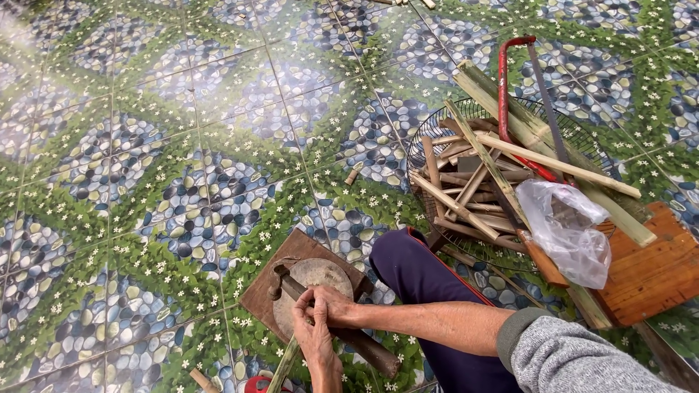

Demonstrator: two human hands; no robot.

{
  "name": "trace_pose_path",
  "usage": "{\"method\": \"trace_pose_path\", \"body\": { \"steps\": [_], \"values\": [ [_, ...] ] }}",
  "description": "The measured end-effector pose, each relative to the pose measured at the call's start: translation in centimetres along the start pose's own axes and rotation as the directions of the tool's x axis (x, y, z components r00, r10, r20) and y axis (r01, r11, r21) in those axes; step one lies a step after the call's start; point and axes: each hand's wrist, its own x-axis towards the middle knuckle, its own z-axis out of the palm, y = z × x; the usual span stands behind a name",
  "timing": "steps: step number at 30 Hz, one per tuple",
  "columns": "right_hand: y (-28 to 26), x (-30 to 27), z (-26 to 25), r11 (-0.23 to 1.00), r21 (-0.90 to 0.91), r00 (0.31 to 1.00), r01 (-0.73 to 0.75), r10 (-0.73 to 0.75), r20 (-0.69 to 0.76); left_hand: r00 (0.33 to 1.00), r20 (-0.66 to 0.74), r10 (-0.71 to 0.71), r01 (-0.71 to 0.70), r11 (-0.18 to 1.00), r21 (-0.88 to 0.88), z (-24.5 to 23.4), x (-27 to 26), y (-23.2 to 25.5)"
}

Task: The person hammers a bamboo peg into a wooden block and then handles a long bamboo strip.

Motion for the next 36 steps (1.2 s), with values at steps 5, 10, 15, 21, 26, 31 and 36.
{"method": "trace_pose_path", "body": {
  "steps": [5, 10, 15, 21, 26, 31, 36],
  "values": [
    [-0.4, 0.0, -0.5, 0.999, -0.001, 0.996, 0.034, -0.033, -0.080, 1.000, -0.015, -0.014, 0.014, 1.000, 0.014, 0.3, -0.7, 0.9],
    [-0.9, 0.0, -1.0, 0.998, -0.007, 0.986, 0.066, -0.067, -0.150, 0.999, -0.026, -0.020, 0.021, 1.000, 0.018, 0.3, -1.0, 1.2],
    [-1.8, -0.4, -1.7, 0.998, -0.006, 0.977, 0.061, -0.061, -0.206, 0.999, -0.045, -0.004, 0.013, 0.981, 0.191, 0.4, -1.4, 1.8],
    [-4.8, 0.6, -2.0, 1.000, 0.003, 0.999, -0.026, 0.026, 0.029, 0.926, 0.026, 0.377, -0.378, 0.922, 0.088, -4.3, 2.0, 0.6],
    [-3.4, 1.8, -3.6, 0.910, 0.376, 0.981, -0.173, 0.192, -0.013, 0.927, -0.149, 0.346, -0.364, 0.923, -0.122, -7.1, 1.8, 0.8],
    [-3.7, 1.6, -5.4, 0.859, 0.492, 0.985, -0.142, 0.173, -0.018, 0.919, -0.145, 0.367, -0.391, 0.896, -0.210, -7.9, 2.3, 1.2],
    [-4.2, 0.4, -5.5, 0.864, 0.472, 0.983, -0.175, 0.181, 0.034, 0.885, -0.229, 0.406, -0.456, 0.856, -0.244, -10.3, 2.5, 2.5]
  ]
}}
